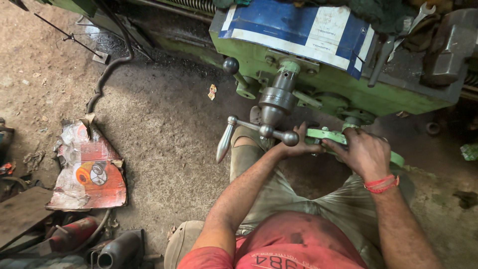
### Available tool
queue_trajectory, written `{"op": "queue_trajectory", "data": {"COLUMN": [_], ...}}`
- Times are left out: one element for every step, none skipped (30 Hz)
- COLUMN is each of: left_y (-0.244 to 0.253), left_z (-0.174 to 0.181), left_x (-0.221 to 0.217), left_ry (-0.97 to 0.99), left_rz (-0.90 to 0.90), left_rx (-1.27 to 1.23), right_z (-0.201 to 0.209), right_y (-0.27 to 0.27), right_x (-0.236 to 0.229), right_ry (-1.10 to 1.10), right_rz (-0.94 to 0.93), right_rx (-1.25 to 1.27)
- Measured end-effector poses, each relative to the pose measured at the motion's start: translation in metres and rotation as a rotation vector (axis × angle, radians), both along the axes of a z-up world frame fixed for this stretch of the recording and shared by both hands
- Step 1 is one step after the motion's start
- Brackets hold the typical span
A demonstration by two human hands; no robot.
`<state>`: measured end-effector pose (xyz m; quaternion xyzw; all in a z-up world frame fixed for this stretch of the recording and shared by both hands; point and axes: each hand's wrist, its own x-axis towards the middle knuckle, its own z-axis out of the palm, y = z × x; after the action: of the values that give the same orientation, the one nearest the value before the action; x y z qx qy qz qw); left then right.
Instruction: The person operates a metal lathe by turning a green handwheel and adjusting a lever to control the machine's movement. The hands remain on the controls throughout the clip, with no other objects or tools handled.
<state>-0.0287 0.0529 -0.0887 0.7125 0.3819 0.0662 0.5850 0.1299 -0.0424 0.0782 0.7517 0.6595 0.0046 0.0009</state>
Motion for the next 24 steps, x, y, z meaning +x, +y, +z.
{"op": "queue_trajectory", "data": {"left_y": [0.000,0.000,0.001,0.001,0.001,0.002,0.001,0.002,0.003,0.007,0.009,0.007,0.002,-0.001,-0.002,-0.004,-0.004,-0.004,-0.004,-0.005,-0.001,-0.002,-0.001,-0.003], "left_z": [0.000,-0.002,-0.006,-0.012,-0.021,-0.033,-0.046,-0.061,-0.075,-0.088,-0.099,-0.110,-0.118,-0.123,-0.127,-0.130,-0.130,-0.130,-0.130,-0.127,-0.125,-0.125,-0.126,-0.127], "left_x": [0.000,0.000,0.001,0.001,0.002,0.004,0.006,0.009,0.014,0.018,0.022,0.023,0.025,0.030,0.032,0.034,0.034,0.035,0.033,0.035,0.034,0.031,0.028,0.023], "left_ry": [0.014,0.028,0.035,0.042,0.049,0.050,0.032,-0.027,-0.117,-0.300,-0.480,-0.591,-0.586,-0.578,-0.574,-0.631,-0.689,-0.724,-0.760,-0.798,-0.724,-0.648,-0.658,-0.667], "left_rz": [-0.001,-0.001,-0.004,-0.007,-0.010,-0.020,-0.028,-0.046,-0.071,-0.106,-0.155,-0.177,-0.145,-0.112,-0.079,-0.102,-0.127,-0.098,-0.069,-0.068,-0.146,-0.222,-0.198,-0.164], "left_rx": [-0.003,-0.007,-0.010,-0.012,-0.015,-0.018,-0.022,-0.017,-0.009,-0.005,-0.018,-0.047,-0.090,-0.149,-0.207,-0.255,-0.301,-0.311,-0.320,-0.341,-0.375,-0.415,-0.370,-0.333], "right_z": [0.000,0.001,0.001,0.000,-0.001,-0.003,-0.006,-0.008,-0.009,-0.011,-0.012,-0.013,-0.013,-0.013,-0.013,-0.014,-0.017,-0.016,-0.014,-0.011,-0.008,-0.006,-0.003,-0.004], "right_y": [0.000,0.001,0.002,0.002,0.001,0.001,0.000,0.001,-0.002,0.002,0.002,0.002,0.000,-0.001,-0.001,-0.002,0.003,0.003,0.007,0.007,0.011,0.008,0.007,0.008], "right_x": [0.000,0.000,0.000,0.000,0.001,0.002,0.003,0.004,0.006,0.005,0.005,0.004,0.004,0.004,0.003,0.002,-0.002,-0.001,0.000,0.001,0.000,0.000,0.000,-0.003], "right_ry": [-0.008,-0.017,-0.026,-0.035,-0.034,-0.033,-0.031,-0.013,0.005,0.030,0.007,-0.014,-0.041,-0.071,-0.085,-0.099,-0.092,-0.090,-0.087,-0.076,-0.065,-0.055,-0.041,-0.024], "right_rz": [-0.006,-0.004,-0.002,0.000,-0.009,-0.015,-0.022,-0.031,-0.041,-0.025,-0.061,-0.086,-0.080,-0.074,-0.071,-0.091,-0.072,-0.091,-0.110,-0.096,-0.081,-0.069,-0.088,-0.100], "right_rx": [-0.014,-0.018,-0.022,-0.025,-0.046,-0.068,-0.090,-0.101,-0.113,-0.116,-0.165,-0.210,-0.237,-0.260,-0.258,-0.262,-0.276,-0.289,-0.301,-0.292,-0.283,-0.283,-0.285,-0.295]}}
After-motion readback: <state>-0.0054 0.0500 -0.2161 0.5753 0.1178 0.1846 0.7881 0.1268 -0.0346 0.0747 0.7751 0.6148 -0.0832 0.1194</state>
